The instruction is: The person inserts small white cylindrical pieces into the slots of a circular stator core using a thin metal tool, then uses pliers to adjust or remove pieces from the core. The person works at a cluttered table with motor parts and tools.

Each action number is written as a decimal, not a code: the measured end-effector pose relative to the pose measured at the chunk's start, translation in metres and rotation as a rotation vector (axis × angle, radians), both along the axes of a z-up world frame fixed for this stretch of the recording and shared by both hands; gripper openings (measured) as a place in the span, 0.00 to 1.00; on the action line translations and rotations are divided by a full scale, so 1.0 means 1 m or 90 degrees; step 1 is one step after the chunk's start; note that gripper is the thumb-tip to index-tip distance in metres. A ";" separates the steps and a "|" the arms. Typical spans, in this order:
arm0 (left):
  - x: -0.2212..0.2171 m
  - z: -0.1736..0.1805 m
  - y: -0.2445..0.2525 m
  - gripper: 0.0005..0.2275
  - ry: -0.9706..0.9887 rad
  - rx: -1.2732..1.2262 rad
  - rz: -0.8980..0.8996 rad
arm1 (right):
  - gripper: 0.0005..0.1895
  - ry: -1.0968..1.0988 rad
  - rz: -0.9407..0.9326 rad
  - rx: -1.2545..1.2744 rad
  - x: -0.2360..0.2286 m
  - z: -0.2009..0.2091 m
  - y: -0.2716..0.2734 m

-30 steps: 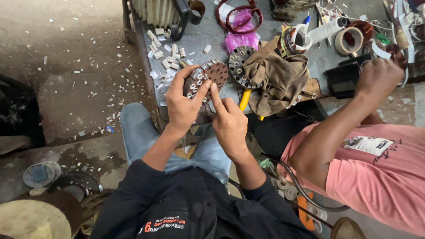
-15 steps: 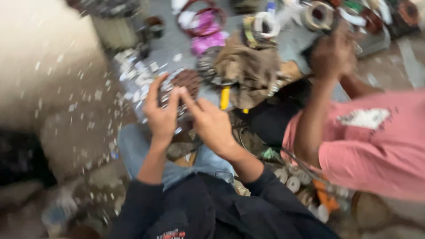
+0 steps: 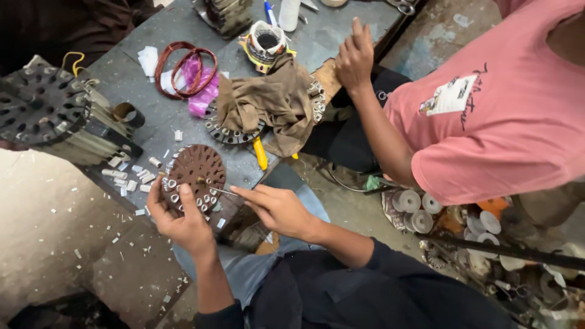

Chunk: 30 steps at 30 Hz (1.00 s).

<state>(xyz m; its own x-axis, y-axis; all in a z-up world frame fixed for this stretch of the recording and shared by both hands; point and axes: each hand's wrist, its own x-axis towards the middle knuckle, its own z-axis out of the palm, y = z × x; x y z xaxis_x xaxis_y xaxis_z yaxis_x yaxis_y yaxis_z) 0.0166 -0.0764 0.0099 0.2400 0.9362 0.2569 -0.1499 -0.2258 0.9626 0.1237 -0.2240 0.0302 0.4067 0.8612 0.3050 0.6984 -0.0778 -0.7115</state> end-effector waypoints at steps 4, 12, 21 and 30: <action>-0.002 -0.003 -0.003 0.17 -0.048 -0.003 -0.003 | 0.24 0.035 0.012 0.027 0.000 -0.014 -0.013; -0.005 0.003 -0.001 0.19 -0.046 -0.025 0.014 | 0.25 0.027 0.008 -0.021 -0.005 -0.012 -0.015; -0.009 0.000 0.005 0.17 -0.010 0.000 0.036 | 0.24 0.006 0.039 0.022 -0.002 -0.007 -0.004; 0.002 0.000 0.006 0.16 0.053 0.036 0.023 | 0.26 0.026 0.031 0.058 0.001 -0.014 0.005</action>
